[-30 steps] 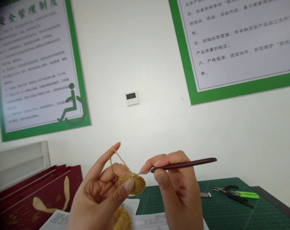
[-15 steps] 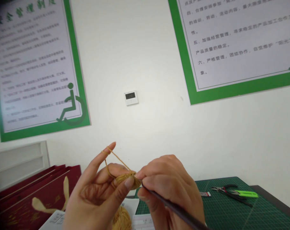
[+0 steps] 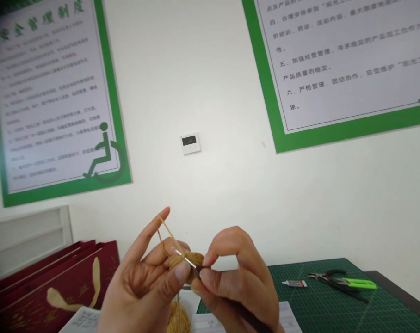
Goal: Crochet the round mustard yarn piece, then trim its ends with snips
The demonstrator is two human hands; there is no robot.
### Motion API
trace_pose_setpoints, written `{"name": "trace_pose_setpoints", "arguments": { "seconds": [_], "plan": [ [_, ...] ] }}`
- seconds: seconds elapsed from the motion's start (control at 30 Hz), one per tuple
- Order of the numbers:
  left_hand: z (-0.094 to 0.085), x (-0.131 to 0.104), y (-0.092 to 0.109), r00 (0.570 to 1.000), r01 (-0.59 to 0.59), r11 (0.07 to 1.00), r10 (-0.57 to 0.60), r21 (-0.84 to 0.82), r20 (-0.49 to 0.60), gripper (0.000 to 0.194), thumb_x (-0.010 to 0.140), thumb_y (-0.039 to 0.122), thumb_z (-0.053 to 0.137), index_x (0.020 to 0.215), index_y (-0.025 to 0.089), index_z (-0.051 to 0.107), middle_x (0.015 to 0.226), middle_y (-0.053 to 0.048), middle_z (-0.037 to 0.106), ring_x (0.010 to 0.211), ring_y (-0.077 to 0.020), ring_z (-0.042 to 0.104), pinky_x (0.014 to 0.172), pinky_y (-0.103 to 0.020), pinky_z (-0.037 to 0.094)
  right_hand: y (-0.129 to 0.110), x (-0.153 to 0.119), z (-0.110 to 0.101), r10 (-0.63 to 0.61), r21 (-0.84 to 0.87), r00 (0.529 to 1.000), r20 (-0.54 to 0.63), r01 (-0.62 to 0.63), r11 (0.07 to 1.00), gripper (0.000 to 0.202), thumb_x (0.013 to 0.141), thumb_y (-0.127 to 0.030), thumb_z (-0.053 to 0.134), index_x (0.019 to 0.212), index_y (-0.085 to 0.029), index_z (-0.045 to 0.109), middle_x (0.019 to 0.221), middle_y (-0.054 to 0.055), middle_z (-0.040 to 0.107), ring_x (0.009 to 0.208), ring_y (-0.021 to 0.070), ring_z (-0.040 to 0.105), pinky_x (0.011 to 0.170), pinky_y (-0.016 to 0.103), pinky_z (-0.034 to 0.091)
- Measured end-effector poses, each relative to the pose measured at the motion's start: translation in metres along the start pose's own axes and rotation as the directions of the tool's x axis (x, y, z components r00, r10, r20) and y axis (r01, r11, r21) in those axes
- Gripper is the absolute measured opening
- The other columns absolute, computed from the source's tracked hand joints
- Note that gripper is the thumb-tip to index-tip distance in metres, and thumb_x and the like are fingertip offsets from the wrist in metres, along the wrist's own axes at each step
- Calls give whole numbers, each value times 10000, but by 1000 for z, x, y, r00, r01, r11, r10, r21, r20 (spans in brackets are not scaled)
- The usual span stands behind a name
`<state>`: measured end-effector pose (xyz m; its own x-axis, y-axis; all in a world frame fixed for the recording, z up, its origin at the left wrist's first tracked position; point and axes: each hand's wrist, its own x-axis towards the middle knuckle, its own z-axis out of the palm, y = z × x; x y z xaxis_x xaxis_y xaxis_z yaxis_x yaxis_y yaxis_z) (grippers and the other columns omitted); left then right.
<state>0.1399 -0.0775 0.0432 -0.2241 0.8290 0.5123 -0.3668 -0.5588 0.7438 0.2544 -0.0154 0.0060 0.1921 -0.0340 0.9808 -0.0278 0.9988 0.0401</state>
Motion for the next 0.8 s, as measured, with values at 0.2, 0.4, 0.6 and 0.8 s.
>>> {"name": "trace_pose_setpoints", "arguments": {
  "seconds": [0.2, 0.4, 0.6, 0.8],
  "plan": [
    [12, -5, -3, 985, -137, 977, 152, 166, -80, 873, 739, 99, 801, 1496, 260, 398, 677, 21, 703, 674, -161, 667, 714, -255, 539, 0, -8, 9, -237, -403, 963, -127, 168, 899, 350, 720, 21, 711, 883, -287, 677, 719, -19, 694, 610, 154, 626, 618, 351, 524],
    [15, -7, -5, 977, -187, 952, 206, 242, -53, 818, 774, 110, 774, 1483, 340, 435, 671, 40, 679, 666, -167, 646, 711, -282, 538, -12, 3, -9, -46, -217, 996, -81, 28, 976, 280, 767, -21, 650, 984, -197, 659, 743, 26, 657, 681, 168, 619, 601, 320, 511],
    [3, -3, -2, 994, -107, 982, 104, 157, 27, 798, 746, 140, 824, 1462, 275, 499, 698, 4, 694, 654, -151, 634, 641, -247, 519, -10, 5, -12, 508, 178, 850, -139, -484, 857, 151, 1000, -284, 531, 887, -225, 611, 737, 2, 573, 670, 131, 538, 594, 250, 450],
    [-2, 0, 0, 998, -23, 997, 19, 67, 57, 786, 711, 120, 850, 1422, 265, 545, 701, 10, 686, 666, -142, 646, 665, -244, 540, -4, 7, -2, 773, 517, 588, 239, -751, 411, 290, 961, -427, 592, 777, -219, 509, 716, -18, 560, 660, 124, 513, 631, 260, 468]
  ]
}}
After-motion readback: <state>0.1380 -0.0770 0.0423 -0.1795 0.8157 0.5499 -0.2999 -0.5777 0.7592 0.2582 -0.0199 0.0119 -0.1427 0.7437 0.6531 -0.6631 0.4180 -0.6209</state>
